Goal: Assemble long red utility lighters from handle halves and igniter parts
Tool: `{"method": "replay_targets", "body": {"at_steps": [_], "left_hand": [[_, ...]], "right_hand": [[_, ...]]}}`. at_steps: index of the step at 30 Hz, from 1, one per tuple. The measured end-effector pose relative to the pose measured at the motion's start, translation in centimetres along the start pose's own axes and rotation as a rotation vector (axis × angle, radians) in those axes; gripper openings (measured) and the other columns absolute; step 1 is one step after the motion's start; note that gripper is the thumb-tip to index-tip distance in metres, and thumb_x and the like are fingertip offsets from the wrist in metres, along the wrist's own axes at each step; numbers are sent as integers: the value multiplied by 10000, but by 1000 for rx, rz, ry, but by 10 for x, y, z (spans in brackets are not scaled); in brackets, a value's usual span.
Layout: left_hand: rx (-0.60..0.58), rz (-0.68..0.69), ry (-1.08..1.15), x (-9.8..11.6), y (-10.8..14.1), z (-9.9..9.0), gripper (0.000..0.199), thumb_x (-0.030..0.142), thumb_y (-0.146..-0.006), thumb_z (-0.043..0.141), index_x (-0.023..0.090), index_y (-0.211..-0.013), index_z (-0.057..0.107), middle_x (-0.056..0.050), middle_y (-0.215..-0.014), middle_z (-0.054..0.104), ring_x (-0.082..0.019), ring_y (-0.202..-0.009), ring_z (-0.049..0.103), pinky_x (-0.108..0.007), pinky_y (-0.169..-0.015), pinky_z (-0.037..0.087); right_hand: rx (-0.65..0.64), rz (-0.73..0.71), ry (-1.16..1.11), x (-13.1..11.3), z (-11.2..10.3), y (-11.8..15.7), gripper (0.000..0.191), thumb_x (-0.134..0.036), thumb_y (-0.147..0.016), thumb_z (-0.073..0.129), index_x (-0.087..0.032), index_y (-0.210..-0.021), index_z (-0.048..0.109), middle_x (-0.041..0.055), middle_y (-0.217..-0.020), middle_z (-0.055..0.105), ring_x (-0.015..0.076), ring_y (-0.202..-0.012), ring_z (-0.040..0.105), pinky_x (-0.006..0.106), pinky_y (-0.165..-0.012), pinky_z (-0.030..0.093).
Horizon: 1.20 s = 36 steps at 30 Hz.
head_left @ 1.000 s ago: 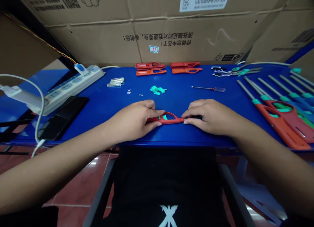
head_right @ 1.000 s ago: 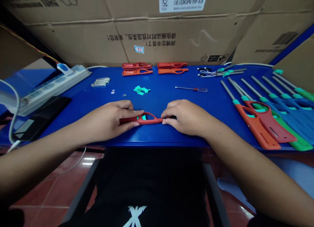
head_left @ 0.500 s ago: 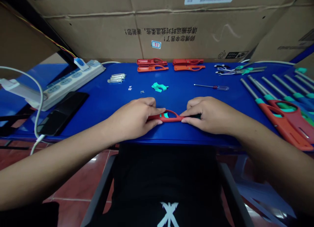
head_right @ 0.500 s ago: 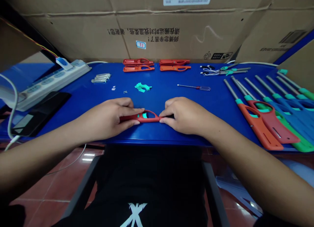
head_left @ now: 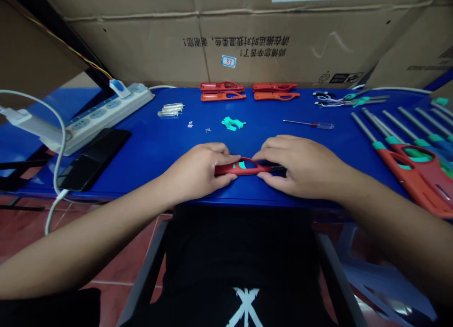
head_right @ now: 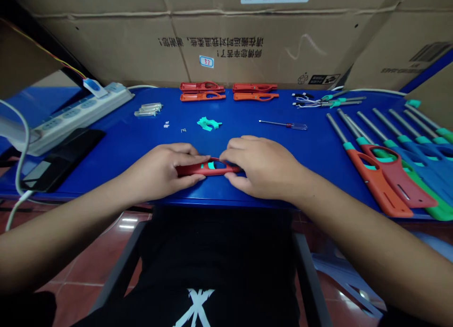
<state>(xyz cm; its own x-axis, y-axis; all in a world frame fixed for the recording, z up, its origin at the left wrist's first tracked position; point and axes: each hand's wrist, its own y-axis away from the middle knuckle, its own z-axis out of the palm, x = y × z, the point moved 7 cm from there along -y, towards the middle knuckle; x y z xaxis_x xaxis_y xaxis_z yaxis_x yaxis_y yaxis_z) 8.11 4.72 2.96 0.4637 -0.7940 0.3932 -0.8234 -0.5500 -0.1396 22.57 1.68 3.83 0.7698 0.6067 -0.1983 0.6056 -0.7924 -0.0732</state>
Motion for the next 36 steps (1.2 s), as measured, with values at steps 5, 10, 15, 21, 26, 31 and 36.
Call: {"method": "replay_targets", "body": {"at_steps": [5,10,15,21,26,31,36], "left_hand": [[7,10,-32,0,1,0,409,237,-877,654,156,-1277,672,-76,-1020,694,-207,-933,657,-305,-807,515],[20,56,-128,4,1,4,384,261,-886,631,128,-1243,682,-98,-1012,688,-233,-952,643,-340,-834,517],[48,50,-223,8,2,9,385,255,-883,615,103,-1230,686,-108,-969,680,-247,-909,632,-363,-821,517],[19,68,-55,1,1,3,399,245,-883,652,132,-1265,670,-86,-1012,684,-215,-929,644,-318,-812,516],[-1,60,9,-2,2,1,395,281,-905,664,153,-1278,663,-81,-1024,667,-205,-944,630,-323,-844,515],[36,72,-159,6,6,8,395,272,-945,585,88,-1289,645,-117,-1014,650,-245,-961,609,-376,-867,519],[48,57,-235,11,7,10,410,283,-958,554,72,-1300,635,-122,-991,646,-259,-942,604,-392,-858,522]], "right_hand": [[-33,5,-66,-8,7,-11,205,-231,-897,542,-182,-913,740,75,-960,628,192,-837,587,301,-690,404],[-151,39,30,-17,14,-22,142,-195,-859,555,-155,-795,675,90,-911,614,174,-734,547,303,-633,376],[-200,-1,282,-33,23,-21,183,-186,-911,514,-113,-942,679,162,-963,631,247,-815,589,348,-673,411],[-192,58,129,-22,16,-22,196,-203,-934,524,-144,-897,707,107,-943,641,197,-792,583,317,-678,416],[-169,122,130,-21,11,-24,199,-207,-928,551,-155,-834,718,95,-912,623,206,-815,563,328,-670,389],[-96,20,332,-38,21,-16,212,-97,-906,500,-128,-835,697,135,-885,612,253,-859,535,358,-662,374],[46,-92,293,-32,22,-6,248,-146,-949,474,-109,-892,713,131,-897,616,253,-849,528,383,-720,414]]}}
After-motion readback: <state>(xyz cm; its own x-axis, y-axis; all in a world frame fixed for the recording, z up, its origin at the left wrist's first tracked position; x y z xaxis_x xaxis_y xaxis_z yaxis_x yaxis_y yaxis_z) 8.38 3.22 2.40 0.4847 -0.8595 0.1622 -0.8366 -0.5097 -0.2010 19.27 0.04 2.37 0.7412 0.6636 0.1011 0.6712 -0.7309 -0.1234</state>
